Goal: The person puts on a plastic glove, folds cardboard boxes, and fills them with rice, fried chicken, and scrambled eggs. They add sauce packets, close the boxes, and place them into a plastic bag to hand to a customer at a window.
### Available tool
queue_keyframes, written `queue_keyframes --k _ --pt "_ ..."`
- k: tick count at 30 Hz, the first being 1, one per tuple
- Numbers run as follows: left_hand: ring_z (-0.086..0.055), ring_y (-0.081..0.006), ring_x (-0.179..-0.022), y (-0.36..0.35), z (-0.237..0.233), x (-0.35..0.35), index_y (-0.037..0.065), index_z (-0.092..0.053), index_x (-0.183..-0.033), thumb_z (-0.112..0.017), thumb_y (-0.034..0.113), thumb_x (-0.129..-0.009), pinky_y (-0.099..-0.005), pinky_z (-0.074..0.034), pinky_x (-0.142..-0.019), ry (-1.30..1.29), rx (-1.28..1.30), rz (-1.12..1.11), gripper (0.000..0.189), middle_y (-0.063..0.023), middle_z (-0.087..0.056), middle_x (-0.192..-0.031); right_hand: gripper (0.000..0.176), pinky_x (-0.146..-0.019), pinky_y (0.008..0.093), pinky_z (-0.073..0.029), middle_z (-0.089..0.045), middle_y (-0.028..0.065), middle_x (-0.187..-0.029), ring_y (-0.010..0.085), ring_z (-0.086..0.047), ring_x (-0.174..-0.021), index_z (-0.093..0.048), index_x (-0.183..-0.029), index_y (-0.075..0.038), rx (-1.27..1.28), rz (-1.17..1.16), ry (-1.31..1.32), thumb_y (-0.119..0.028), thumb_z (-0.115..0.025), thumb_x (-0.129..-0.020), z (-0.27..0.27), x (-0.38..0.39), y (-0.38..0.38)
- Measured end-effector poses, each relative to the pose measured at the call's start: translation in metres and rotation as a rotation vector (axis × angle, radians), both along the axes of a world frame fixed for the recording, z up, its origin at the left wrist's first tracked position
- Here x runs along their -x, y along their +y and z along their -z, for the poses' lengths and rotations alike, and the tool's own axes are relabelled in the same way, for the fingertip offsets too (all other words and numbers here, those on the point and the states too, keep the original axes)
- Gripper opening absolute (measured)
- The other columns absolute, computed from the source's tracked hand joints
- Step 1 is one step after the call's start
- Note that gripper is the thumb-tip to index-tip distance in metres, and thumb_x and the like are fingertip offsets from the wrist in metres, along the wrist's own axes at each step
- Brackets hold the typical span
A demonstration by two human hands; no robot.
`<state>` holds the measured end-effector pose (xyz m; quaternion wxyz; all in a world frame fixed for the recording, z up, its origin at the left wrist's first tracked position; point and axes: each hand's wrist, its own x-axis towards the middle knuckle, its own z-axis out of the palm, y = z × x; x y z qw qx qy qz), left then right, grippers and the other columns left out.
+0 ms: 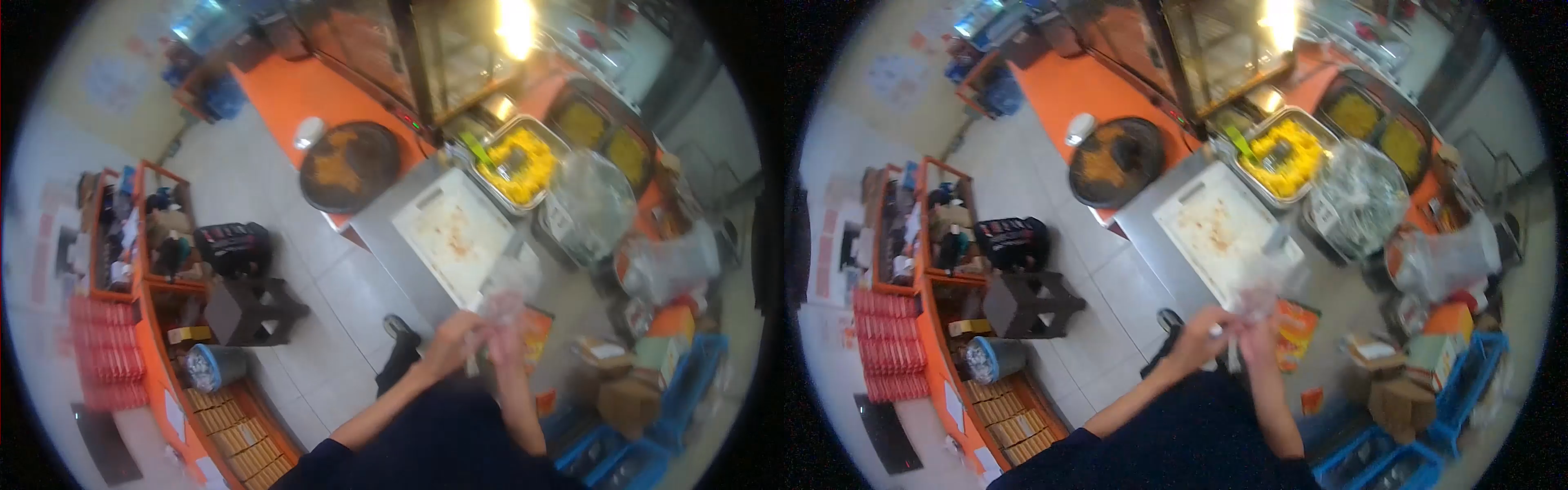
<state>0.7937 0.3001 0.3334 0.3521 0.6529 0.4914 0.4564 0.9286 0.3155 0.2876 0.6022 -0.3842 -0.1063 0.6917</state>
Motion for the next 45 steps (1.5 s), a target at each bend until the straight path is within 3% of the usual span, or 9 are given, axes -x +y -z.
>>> queue_keyframes --k 3,9,15,30,32,34,36,39,45 --pt "-0.065 -0.0228 -0.078 -0.005 -0.005 0.029 0.002 -0.072 -0.096 -0.077 0.004 -0.082 -0.0326 -0.051 -0.072 -0.004 0.092 -0.159 0.016 -0.0103 -0.069 -0.088 0.037 -0.093 0.0340 -0.048 -0.060 0.0031 -0.122 0.0173 -0.057 -0.109 -0.051 -0.135 -0.011 -0.084 -0.042 0.379 -0.033 -0.051 -0.104 0.028 0.031 0.014" --pt "-0.064 -0.0202 -0.078 -0.010 -0.017 0.076 0.001 -0.073 -0.092 -0.077 0.004 -0.083 -0.0309 -0.051 -0.071 -0.029 0.116 -0.229 0.011 -0.0092 -0.069 -0.085 0.054 -0.094 0.0359 -0.047 -0.057 0.0102 -0.132 0.0216 -0.058 -0.111 -0.050 -0.138 -0.009 -0.088 -0.260 0.661 -0.050 -0.045 -0.103 -0.040 0.082 0.030" --pt "-0.064 -0.0216 -0.079 -0.015 -0.023 0.090 0.002 -0.073 -0.095 -0.076 0.003 -0.083 -0.0316 -0.051 -0.073 -0.077 0.090 -0.034 0.012 -0.0087 -0.069 -0.086 0.082 -0.114 0.0362 -0.032 -0.047 0.0150 -0.147 0.0209 -0.045 -0.133 -0.044 -0.143 -0.001 -0.362 -0.194 -0.202 -0.069 -0.041 -0.096 -0.025 0.091 0.022" --pt "-0.061 -0.0277 -0.095 -0.022 -0.060 0.028 0.003 -0.070 -0.097 -0.075 0.006 -0.084 -0.0365 -0.048 -0.087 -0.088 0.023 0.533 0.015 -0.0094 -0.066 -0.097 0.096 -0.115 0.0699 -0.019 -0.037 0.0084 -0.155 0.0476 -0.018 -0.148 -0.028 -0.157 -0.025 -0.451 -0.116 0.336 -0.072 -0.062 -0.081 -0.062 0.025 0.007" --pt "-0.061 -0.0277 -0.097 -0.013 -0.071 0.031 0.004 -0.070 -0.097 -0.077 0.007 -0.083 -0.0355 -0.048 -0.088 -0.092 0.012 0.532 0.016 -0.0086 -0.066 -0.098 0.095 -0.115 0.0698 -0.017 -0.031 0.0080 -0.159 0.0473 -0.018 -0.148 -0.029 -0.157 -0.025 -0.457 -0.154 0.390 -0.074 -0.059 -0.081 -0.079 0.020 0.000" --pt "-0.061 -0.0237 -0.100 0.006 -0.076 0.038 0.005 -0.070 -0.096 -0.078 0.009 -0.082 -0.0348 -0.048 -0.088 -0.002 -0.280 0.119 0.016 -0.0064 -0.067 -0.098 0.098 -0.116 0.0680 -0.018 -0.024 0.0080 -0.163 0.0454 -0.017 -0.149 -0.026 -0.158 -0.025 -0.464 -0.245 0.451 -0.078 -0.055 -0.080 -0.083 0.015 -0.005" --pt "-0.058 -0.0164 -0.105 0.028 -0.095 0.033 0.003 -0.071 -0.099 -0.076 0.008 -0.085 -0.0323 -0.048 -0.090 -0.360 -0.013 -0.203 0.016 -0.0038 -0.068 -0.101 0.105 -0.117 0.0646 -0.020 -0.015 0.0084 -0.166 0.0419 -0.016 -0.150 -0.018 -0.160 -0.025 -0.484 -0.356 0.508 -0.084 -0.051 -0.079 -0.077 0.006 -0.010" --pt "-0.060 -0.0112 -0.102 0.053 -0.109 0.055 0.001 -0.072 -0.104 -0.073 0.008 -0.089 -0.0285 -0.050 -0.088 -0.557 0.476 0.221 0.016 -0.0029 -0.069 -0.102 0.108 -0.118 0.0618 -0.018 -0.012 0.0105 -0.166 0.0411 -0.016 -0.150 -0.016 -0.160 -0.025 -0.541 -0.542 0.457 -0.088 -0.045 -0.078 -0.082 0.002 -0.012" --pt "-0.064 -0.0111 -0.088 0.070 -0.086 0.073 0.001 -0.072 -0.105 -0.072 0.006 -0.090 -0.0259 -0.051 -0.081 -0.354 0.339 0.124 0.015 -0.0042 -0.070 -0.097 0.105 -0.118 0.0632 -0.017 -0.009 0.0106 -0.167 0.0435 -0.012 -0.150 -0.015 -0.160 -0.025 -0.514 -0.542 0.305 -0.086 -0.043 -0.080 -0.089 -0.009 -0.018"
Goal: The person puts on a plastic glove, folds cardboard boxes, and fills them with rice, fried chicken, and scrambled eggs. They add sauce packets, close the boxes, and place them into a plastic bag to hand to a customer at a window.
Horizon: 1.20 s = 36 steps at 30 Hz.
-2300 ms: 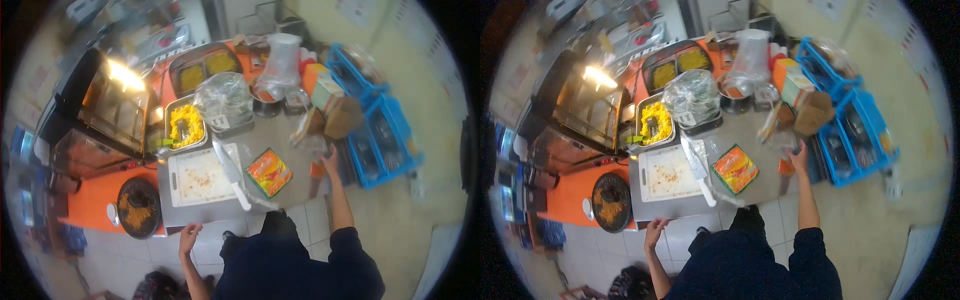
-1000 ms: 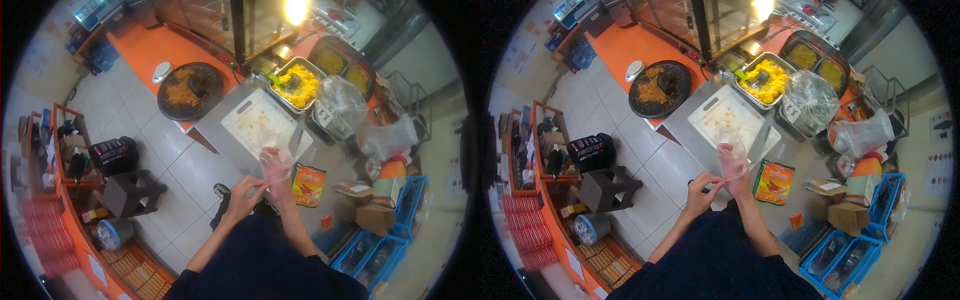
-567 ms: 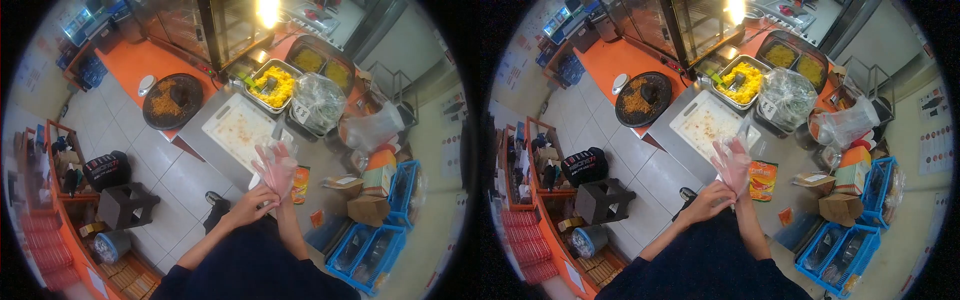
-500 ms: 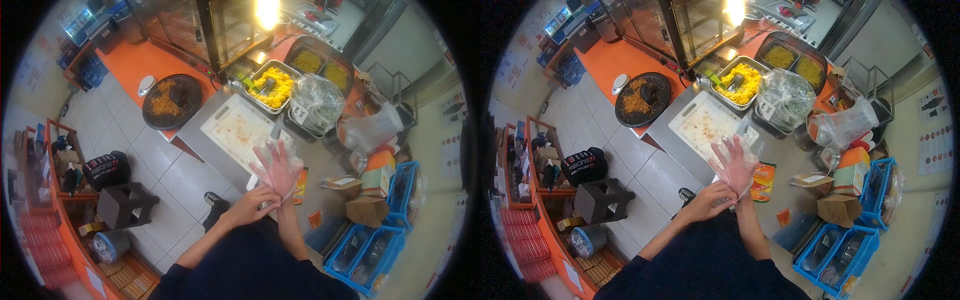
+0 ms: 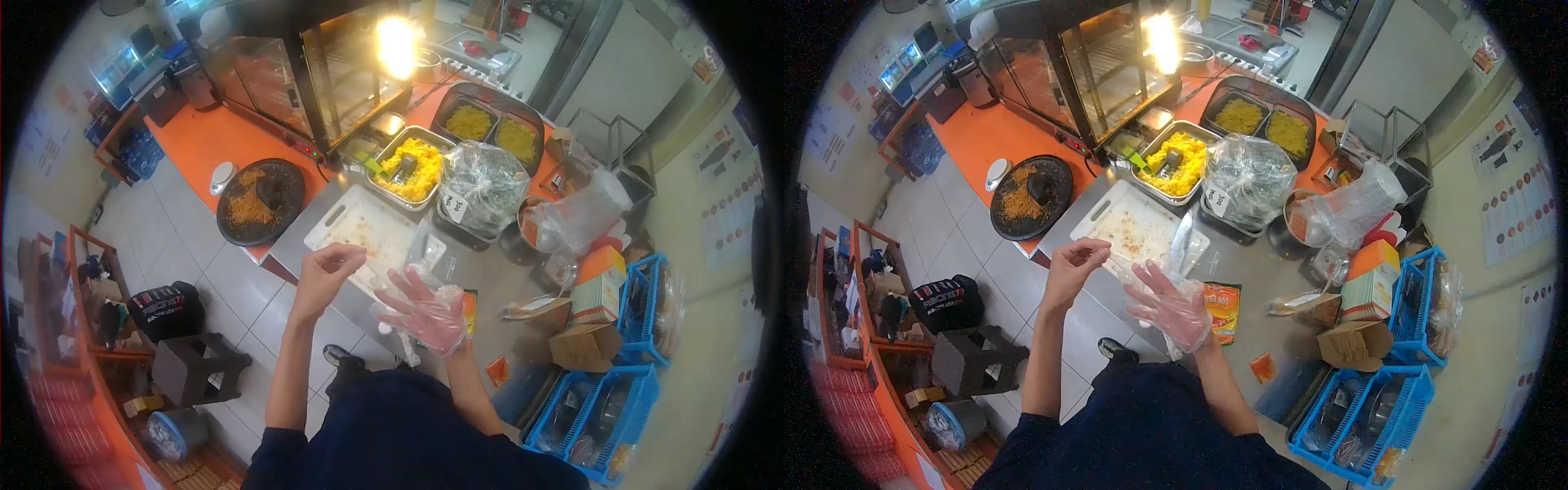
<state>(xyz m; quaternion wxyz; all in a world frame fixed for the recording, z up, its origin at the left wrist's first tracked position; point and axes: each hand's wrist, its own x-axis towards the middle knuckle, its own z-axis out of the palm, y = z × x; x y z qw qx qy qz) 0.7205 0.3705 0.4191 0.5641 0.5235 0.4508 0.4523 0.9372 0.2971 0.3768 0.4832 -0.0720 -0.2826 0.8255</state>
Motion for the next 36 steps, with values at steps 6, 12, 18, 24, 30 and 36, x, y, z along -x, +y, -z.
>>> queue_keyframes --k 6,12,18,24,30,36 --pt "-0.060 -0.0253 -0.098 -0.039 -0.014 -0.050 0.003 -0.069 -0.107 -0.076 0.005 -0.081 -0.0337 -0.049 -0.087 0.442 -0.671 -0.322 0.028 -0.0124 -0.060 -0.105 0.109 -0.116 0.0552 -0.029 -0.010 0.0109 -0.167 0.0382 -0.020 -0.150 -0.011 -0.161 -0.024 0.028 0.195 -0.016 -0.084 -0.049 -0.079 -0.017 0.005 -0.002" --pt "-0.057 -0.0309 -0.109 -0.021 -0.038 -0.066 0.005 -0.064 -0.121 -0.078 0.011 -0.078 -0.0393 -0.045 -0.095 0.464 -0.715 -0.214 0.046 -0.0158 -0.060 -0.115 0.107 -0.117 0.0534 -0.030 -0.014 0.0177 -0.165 0.0439 -0.031 -0.144 -0.014 -0.160 -0.030 0.043 0.236 0.002 -0.075 -0.064 -0.077 -0.011 0.003 0.002" --pt "-0.061 -0.0258 -0.102 0.003 -0.057 -0.062 0.007 -0.071 -0.107 -0.080 0.016 -0.075 -0.0379 -0.045 -0.091 0.535 -0.774 0.049 0.034 -0.0082 -0.067 -0.103 0.111 -0.118 0.0524 -0.027 -0.020 0.0179 -0.163 0.0395 -0.031 -0.145 -0.009 -0.161 -0.022 -0.014 0.280 -0.045 -0.079 -0.058 -0.079 -0.018 0.008 0.002" --pt "-0.062 -0.0259 -0.094 0.005 -0.019 -0.057 0.008 -0.072 -0.095 -0.080 0.013 -0.058 -0.0429 -0.045 -0.087 0.470 -0.749 0.141 0.038 -0.0058 -0.067 -0.087 0.114 -0.119 0.0499 -0.024 -0.023 0.0173 -0.162 0.0313 -0.030 -0.147 -0.011 -0.158 -0.002 -0.147 0.482 -0.500 -0.081 -0.048 -0.084 -0.006 -0.002 -0.002" --pt "-0.057 -0.0235 -0.094 -0.010 0.003 -0.025 0.012 -0.066 -0.086 -0.071 0.015 -0.082 -0.0401 -0.042 -0.085 0.564 -0.716 -0.122 0.007 -0.0030 -0.060 -0.088 0.112 -0.117 0.0502 -0.027 -0.029 0.0218 -0.158 0.0344 -0.032 -0.145 -0.015 -0.155 0.005 -0.215 0.237 -0.394 -0.080 -0.042 -0.087 0.020 0.015 0.023" --pt "-0.058 -0.0255 -0.095 -0.053 0.020 0.039 0.008 -0.067 -0.094 -0.070 0.012 -0.086 -0.0389 -0.044 -0.085 0.476 -0.640 -0.519 0.010 -0.0054 -0.061 -0.094 0.104 -0.110 0.0469 -0.036 -0.041 0.0245 -0.149 0.0335 -0.047 -0.132 -0.011 -0.159 -0.007 -0.098 0.000 -0.248 -0.076 -0.046 -0.089 0.033 0.080 0.041"
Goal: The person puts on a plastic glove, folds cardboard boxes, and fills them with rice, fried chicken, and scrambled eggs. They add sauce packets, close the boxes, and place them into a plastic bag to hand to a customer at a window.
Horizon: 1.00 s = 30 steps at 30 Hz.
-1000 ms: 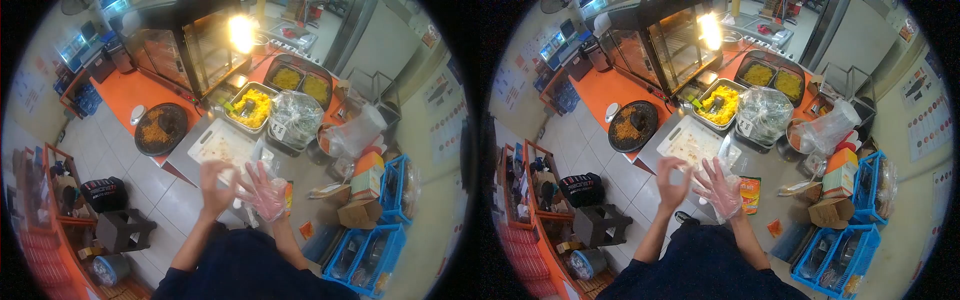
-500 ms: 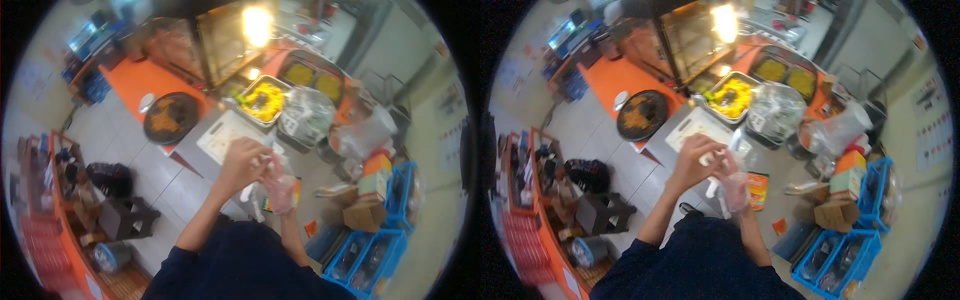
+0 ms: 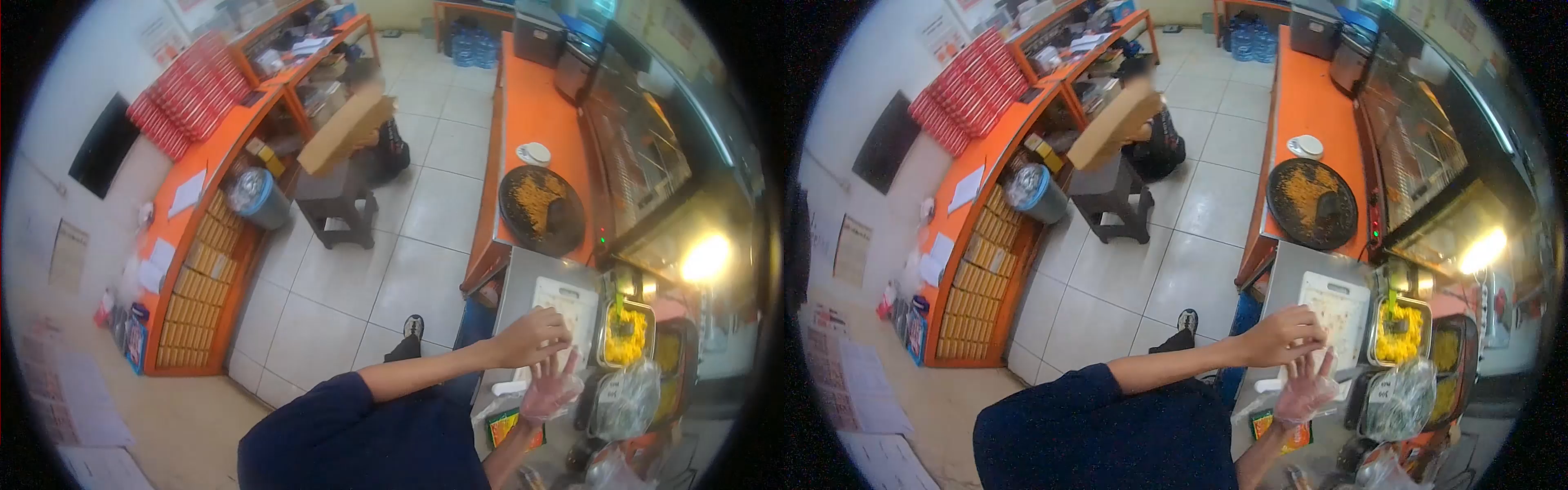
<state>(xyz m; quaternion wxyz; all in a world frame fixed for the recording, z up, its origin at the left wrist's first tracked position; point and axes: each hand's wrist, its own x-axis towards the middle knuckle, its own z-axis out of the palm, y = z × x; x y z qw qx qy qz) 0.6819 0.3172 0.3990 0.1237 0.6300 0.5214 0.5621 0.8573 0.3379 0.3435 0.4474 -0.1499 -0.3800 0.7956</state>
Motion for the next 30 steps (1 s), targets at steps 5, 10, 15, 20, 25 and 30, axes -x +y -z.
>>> queue_keyframes --k 5,10,15,20,25,30 --pt "-0.059 -0.0285 -0.097 -0.052 0.013 0.064 0.006 -0.068 -0.101 -0.071 0.010 -0.084 -0.0412 -0.045 -0.085 0.079 -0.107 -0.309 0.018 -0.0074 -0.064 -0.100 0.092 -0.105 0.0416 -0.041 -0.047 0.0207 -0.145 0.0305 -0.051 -0.128 -0.015 -0.158 -0.013 0.195 -0.154 -0.046 -0.073 -0.043 -0.093 -0.009 0.089 -0.022" --pt "-0.060 -0.0281 -0.096 -0.095 0.029 0.131 0.006 -0.069 -0.101 -0.072 0.009 -0.084 -0.0392 -0.047 -0.084 0.002 -0.040 -0.501 0.018 -0.0078 -0.065 -0.099 0.082 -0.095 0.0347 -0.046 -0.051 0.0185 -0.142 0.0269 -0.051 -0.127 -0.031 -0.151 -0.010 0.240 -0.267 -0.021 -0.071 -0.037 -0.096 0.008 0.178 -0.034" --pt "-0.061 -0.0289 -0.095 -0.130 0.049 0.211 0.008 -0.069 -0.097 -0.075 0.010 -0.082 -0.0385 -0.048 -0.085 -0.048 0.089 -0.520 0.016 -0.0088 -0.066 -0.098 0.089 -0.097 0.0379 -0.046 -0.048 0.0196 -0.146 0.0272 -0.052 -0.126 -0.032 -0.152 -0.008 0.096 -0.381 -0.128 -0.076 -0.034 -0.094 0.000 0.272 -0.060" --pt "-0.053 -0.0351 -0.116 -0.144 0.079 0.382 0.005 -0.052 -0.128 -0.090 0.037 -0.065 -0.0454 -0.042 -0.100 -0.018 0.148 -1.009 0.080 -0.0180 -0.056 -0.124 0.100 -0.098 0.0488 -0.045 -0.056 0.0238 -0.135 0.0401 -0.055 -0.120 -0.051 -0.138 -0.004 0.110 -0.550 -0.232 -0.086 -0.040 -0.082 0.020 0.303 -0.050" --pt "-0.031 -0.0385 -0.143 -0.151 0.189 0.516 -0.002 -0.018 -0.154 -0.093 0.048 -0.055 -0.0458 -0.027 -0.118 0.136 0.553 -1.228 0.134 -0.0244 -0.032 -0.154 0.089 -0.097 0.0471 -0.046 -0.058 0.0230 -0.132 0.0354 -0.058 -0.119 -0.052 -0.135 -0.003 0.213 -0.413 -0.290 -0.078 -0.038 -0.089 0.025 0.298 -0.042" --pt "-0.043 -0.0388 -0.133 -0.130 0.261 0.508 0.002 -0.030 -0.148 -0.098 0.036 -0.048 -0.0483 -0.036 -0.112 -0.079 0.426 -0.925 0.125 -0.0212 -0.043 -0.145 0.086 -0.100 0.0452 -0.044 -0.061 0.0177 -0.133 0.0308 -0.059 -0.119 -0.048 -0.141 -0.003 0.137 -0.182 -0.346 -0.073 -0.029 -0.095 0.031 0.261 -0.044"
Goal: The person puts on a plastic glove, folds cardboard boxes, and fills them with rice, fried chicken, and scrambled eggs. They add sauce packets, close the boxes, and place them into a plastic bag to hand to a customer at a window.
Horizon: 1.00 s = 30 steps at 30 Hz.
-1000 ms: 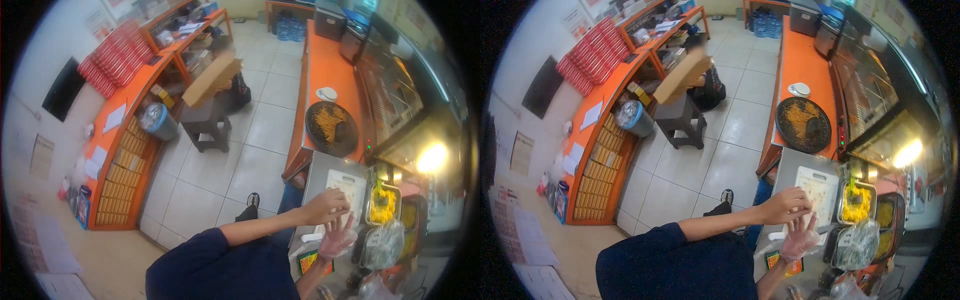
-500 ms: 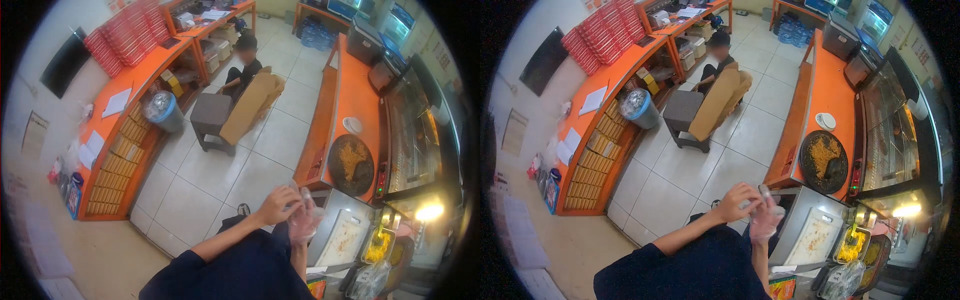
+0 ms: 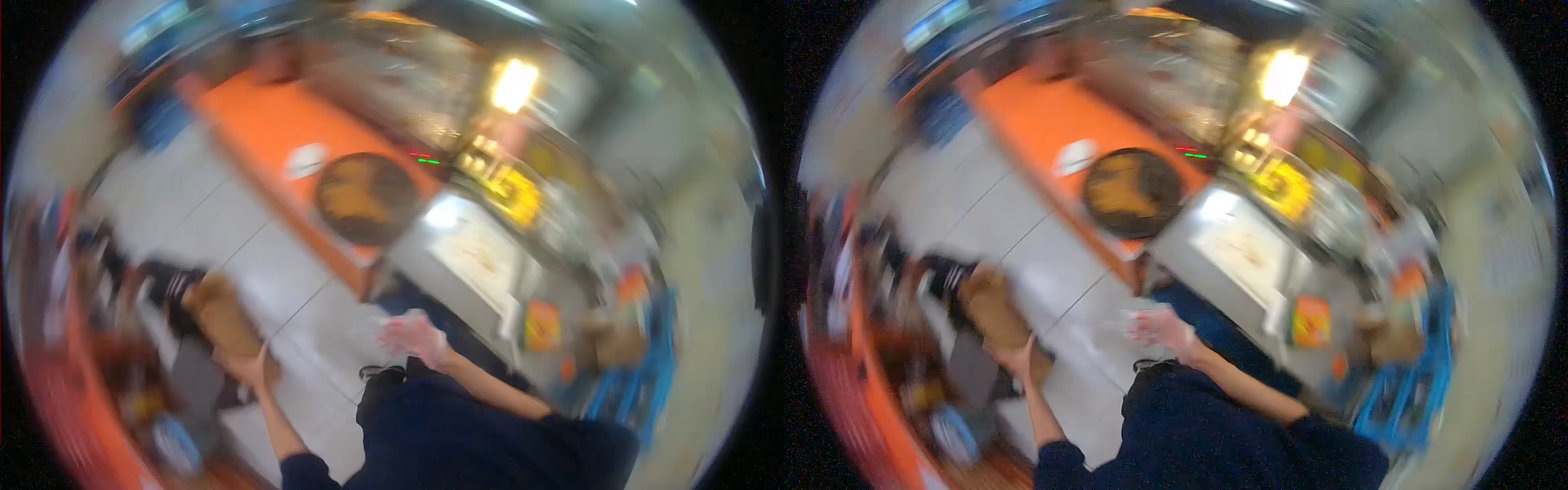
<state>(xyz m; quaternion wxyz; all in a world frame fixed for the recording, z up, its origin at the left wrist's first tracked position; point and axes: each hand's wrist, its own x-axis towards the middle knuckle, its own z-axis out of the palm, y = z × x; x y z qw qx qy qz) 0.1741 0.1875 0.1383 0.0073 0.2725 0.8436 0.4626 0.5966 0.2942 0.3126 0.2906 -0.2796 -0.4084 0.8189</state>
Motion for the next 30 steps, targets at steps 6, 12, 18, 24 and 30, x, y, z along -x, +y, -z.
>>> queue_keyframes --k 6,12,18,24,30 --pt "-0.049 -0.0383 -0.127 0.068 -0.022 -0.066 -0.006 -0.048 -0.135 -0.094 0.028 -0.053 -0.0481 -0.040 -0.110 0.122 0.062 -0.039 0.100 -0.0222 -0.055 -0.134 0.085 -0.094 0.0357 -0.042 -0.064 0.0084 -0.124 0.0166 -0.059 -0.110 -0.045 -0.147 -0.007 0.077 0.280 -0.045 -0.074 -0.029 -0.097 -0.018 -0.031 -0.018" --pt "-0.049 -0.0351 -0.127 0.103 -0.061 -0.152 -0.004 -0.046 -0.138 -0.090 0.026 -0.059 -0.0461 -0.040 -0.109 -0.018 -0.100 0.319 0.095 -0.0196 -0.054 -0.135 0.085 -0.090 0.0342 -0.044 -0.064 0.0105 -0.121 0.0179 -0.059 -0.109 -0.043 -0.148 -0.006 0.145 0.420 -0.096 -0.073 -0.032 -0.097 0.000 -0.080 -0.023" --pt "-0.049 -0.0319 -0.126 0.125 -0.108 -0.257 -0.002 -0.043 -0.140 -0.087 0.023 -0.066 -0.0441 -0.040 -0.109 -0.271 -0.177 0.683 0.090 -0.0170 -0.053 -0.136 0.068 -0.090 0.0327 -0.047 -0.062 0.0096 -0.120 0.0193 -0.061 -0.109 -0.048 -0.138 -0.003 0.134 0.641 0.016 -0.054 -0.055 -0.095 0.002 -0.149 -0.052" --pt "-0.049 -0.0286 -0.126 0.148 -0.180 -0.413 0.000 -0.041 -0.142 -0.084 0.020 -0.072 -0.0421 -0.040 -0.109 -0.609 -0.236 1.130 0.085 -0.0144 -0.052 -0.137 0.076 -0.095 0.0326 -0.045 -0.061 0.0122 -0.130 0.0205 -0.061 -0.113 -0.041 -0.145 -0.003 -0.174 0.893 0.102 -0.062 -0.045 -0.097 0.015 -0.252 -0.108" --pt "-0.049 -0.0254 -0.125 0.157 -0.282 -0.669 0.002 -0.038 -0.144 -0.080 0.017 -0.078 -0.0400 -0.039 -0.108 -1.073 -0.413 1.686 0.080 -0.0118 -0.051 -0.138 0.078 -0.098 0.0368 -0.046 -0.065 0.0133 -0.122 0.0234 -0.062 -0.113 -0.047 -0.142 -0.004 0.147 1.413 -0.122 -0.066 -0.027 -0.100 -0.005 -0.349 -0.187"
